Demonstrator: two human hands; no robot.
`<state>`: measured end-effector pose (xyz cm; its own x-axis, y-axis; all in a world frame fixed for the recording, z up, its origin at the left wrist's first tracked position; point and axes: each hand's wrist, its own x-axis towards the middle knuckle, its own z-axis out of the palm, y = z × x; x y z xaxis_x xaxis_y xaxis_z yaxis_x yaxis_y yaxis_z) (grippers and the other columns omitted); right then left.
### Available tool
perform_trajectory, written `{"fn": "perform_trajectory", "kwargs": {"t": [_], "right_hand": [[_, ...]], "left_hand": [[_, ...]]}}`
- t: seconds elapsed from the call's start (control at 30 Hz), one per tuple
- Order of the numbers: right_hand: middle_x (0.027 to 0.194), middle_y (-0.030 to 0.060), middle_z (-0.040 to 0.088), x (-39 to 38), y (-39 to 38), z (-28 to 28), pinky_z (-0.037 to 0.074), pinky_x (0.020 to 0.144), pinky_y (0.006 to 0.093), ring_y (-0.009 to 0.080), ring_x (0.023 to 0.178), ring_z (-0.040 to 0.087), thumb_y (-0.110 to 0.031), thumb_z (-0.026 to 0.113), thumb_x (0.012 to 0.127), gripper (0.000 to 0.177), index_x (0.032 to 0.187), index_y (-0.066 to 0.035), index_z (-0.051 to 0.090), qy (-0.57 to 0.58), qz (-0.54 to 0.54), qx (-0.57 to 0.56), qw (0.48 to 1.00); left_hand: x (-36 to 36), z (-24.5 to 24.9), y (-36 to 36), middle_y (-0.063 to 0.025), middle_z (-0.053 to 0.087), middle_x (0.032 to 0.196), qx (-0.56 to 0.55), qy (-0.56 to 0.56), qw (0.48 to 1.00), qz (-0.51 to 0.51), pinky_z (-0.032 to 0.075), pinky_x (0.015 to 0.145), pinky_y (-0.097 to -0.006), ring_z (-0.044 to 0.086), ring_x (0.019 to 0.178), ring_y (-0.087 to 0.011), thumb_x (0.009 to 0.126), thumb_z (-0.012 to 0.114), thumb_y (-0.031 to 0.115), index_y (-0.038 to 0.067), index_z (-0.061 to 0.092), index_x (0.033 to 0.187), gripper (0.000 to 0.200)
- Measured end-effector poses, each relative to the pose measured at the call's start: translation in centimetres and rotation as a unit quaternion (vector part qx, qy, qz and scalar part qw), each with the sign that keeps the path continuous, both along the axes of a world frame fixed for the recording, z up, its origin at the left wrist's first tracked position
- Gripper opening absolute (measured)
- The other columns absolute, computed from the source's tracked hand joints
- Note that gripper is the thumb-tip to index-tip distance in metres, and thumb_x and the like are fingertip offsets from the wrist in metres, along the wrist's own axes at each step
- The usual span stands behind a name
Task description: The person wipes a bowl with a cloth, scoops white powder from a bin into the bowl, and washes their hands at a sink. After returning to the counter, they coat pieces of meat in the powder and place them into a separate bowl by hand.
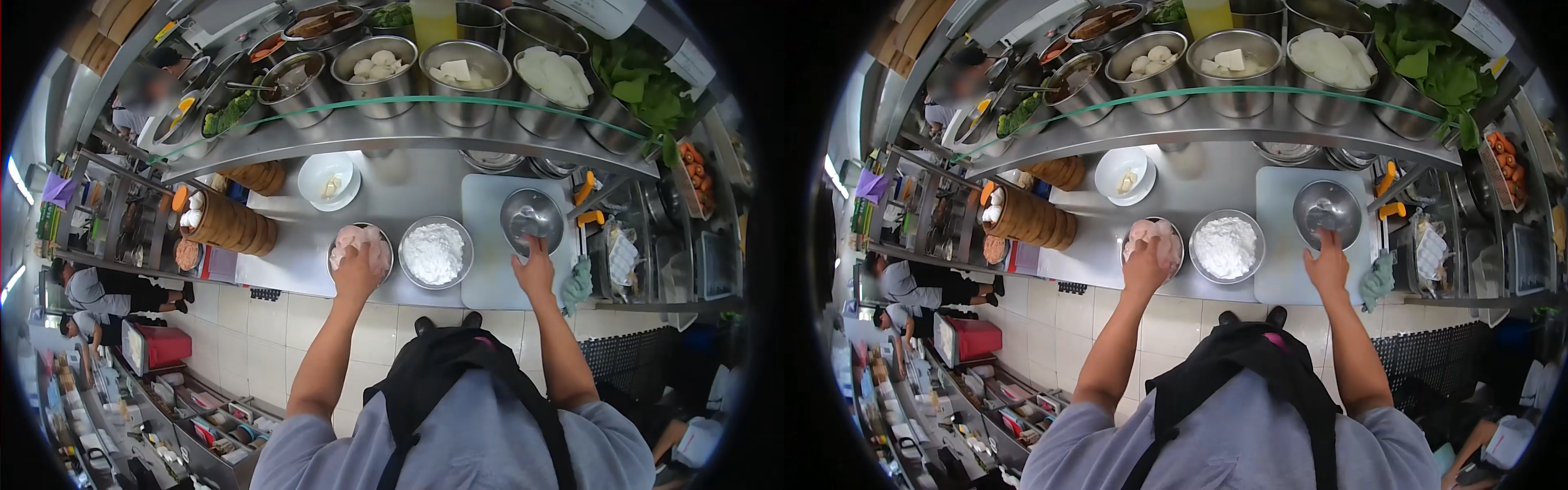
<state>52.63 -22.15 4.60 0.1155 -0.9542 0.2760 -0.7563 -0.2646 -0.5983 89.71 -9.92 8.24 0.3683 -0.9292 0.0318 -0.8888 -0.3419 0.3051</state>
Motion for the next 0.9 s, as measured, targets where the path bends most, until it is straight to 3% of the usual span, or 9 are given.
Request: {"fn": "perform_trajectory", "kwargs": {"t": [0.1,0.27,0.33,0.37,0.47,0.57,0.73,0.8,0.9], "right_hand": [[0.096,0.0127,0.068,-3.5,-2.3,-2.4,0.054,0.07,0.0469,0.0346,0.082,0.067,-0.014,0.064,0.08,0.018,0.096,-0.01,0.071,0.211,0.028,0.129,0.969],[0.096,0.0114,0.068,-2.2,-1.2,-3.0,0.054,0.068,0.0459,0.0344,0.076,0.067,-0.012,0.056,0.083,0.018,0.09,-0.01,0.072,0.189,0.113,0.078,0.972],[0.097,0.0115,0.068,-1.4,-0.5,-2.7,0.054,0.067,0.0458,0.0347,0.075,0.067,-0.011,0.054,0.083,0.019,0.091,-0.01,0.072,0.193,0.149,0.089,0.966],[0.098,0.0115,0.067,-1.0,-0.1,-2.4,0.054,0.068,0.046,0.0349,0.077,0.067,-0.013,0.056,0.083,0.019,0.093,-0.01,0.071,0.165,0.163,0.089,0.969],[0.098,0.0116,0.066,0.9,0.9,0.6,0.054,0.069,0.0461,0.0351,0.081,0.067,-0.016,0.06,0.083,0.019,0.097,-0.009,0.07,0.1,0.161,0.067,0.98],[0.099,0.0116,0.066,2.3,0.5,3.4,0.054,0.071,0.0447,0.0347,0.086,0.066,-0.019,0.064,0.083,0.021,0.1,-0.009,0.07,0.02,0.152,0.044,0.987],[0.098,0.0115,0.067,4.3,-0.4,5.2,0.052,0.074,0.0402,0.033,0.088,0.065,-0.019,0.067,0.082,0.023,0.101,-0.008,0.07,-0.062,0.172,0.056,0.982],[0.095,0.0115,0.068,5.5,-0.2,5.8,0.051,0.075,0.037,0.0306,0.087,0.066,-0.018,0.066,0.082,0.022,0.1,-0.006,0.07,-0.126,0.177,0.149,0.965],[0.092,0.0116,0.069,6.7,-0.1,5.3,0.05,0.074,0.0354,0.0277,0.085,0.067,-0.017,0.065,0.083,0.02,0.098,-0.006,0.07,-0.155,0.18,0.159,0.958]], "left_hand": [[0.1,-1.9,-1.4,-0.0195,0.063,0.104,0.031,-0.062,0.997,-0.019,0.053,0.069,-0.0483,0.066,0.086,-0.0376,0.078,0.067,0.019,0.01,0.059,0.112,0.036],[4.3,-3.2,-1.4,-0.0227,0.066,0.091,-0.006,0.019,1.0,-0.019,0.055,0.066,-0.0449,0.068,0.071,-0.0346,0.078,0.065,0.017,0.006,0.066,0.106,0.03],[4.9,-2.6,-1.3,-0.018,0.068,0.084,-0.002,0.251,0.961,0.119,0.057,0.064,-0.0383,0.067,0.065,-0.0286,0.081,0.06,0.014,0.003,0.067,0.111,0.033],[4.8,-1.8,-1.4,-0.0105,0.068,0.09,0.005,0.387,0.91,0.146,0.057,0.063,-0.0317,0.065,0.07,-0.0194,0.084,0.055,0.01,0.001,0.064,0.118,0.036],[2.3,-0.4,-2.8,-0.01,0.064,0.106,0.036,0.51,0.854,0.097,0.058,0.071,-0.0325,0.065,0.09,-0.02,0.088,0.055,0.007,-0.003,0.061,0.118,0.032],[-2.4,-0.8,-5.4,-0.0088,0.061,0.112,0.083,0.595,0.799,0.028,0.057,0.077,-0.0327,0.062,0.099,-0.0206,0.09,0.058,0.005,-0.001,0.056,0.124,0.035],[-4.9,-2.4,-7.7,-0.0083,0.062,0.113,0.099,0.684,0.721,0.042,0.056,0.08,-0.0321,0.062,0.101,-0.0206,0.086,0.063,0.002,0.001,0.055,0.127,0.041],[-5.0,-2.2,-7.9,-0.0085,0.062,0.114,0.105,0.712,0.694,0.034,0.056,0.079,-0.0325,0.062,0.101,-0.0208,0.085,0.064,0.0,0.001,0.055,0.127,0.043],[-4.8,-2.2,-7.6,-0.0077,0.062,0.115,0.111,0.76,0.639,0.047,0.055,0.079,-0.0328,0.063,0.1,-0.0205,0.085,0.064,0.0,0.002,0.055,0.126,0.042]]}}
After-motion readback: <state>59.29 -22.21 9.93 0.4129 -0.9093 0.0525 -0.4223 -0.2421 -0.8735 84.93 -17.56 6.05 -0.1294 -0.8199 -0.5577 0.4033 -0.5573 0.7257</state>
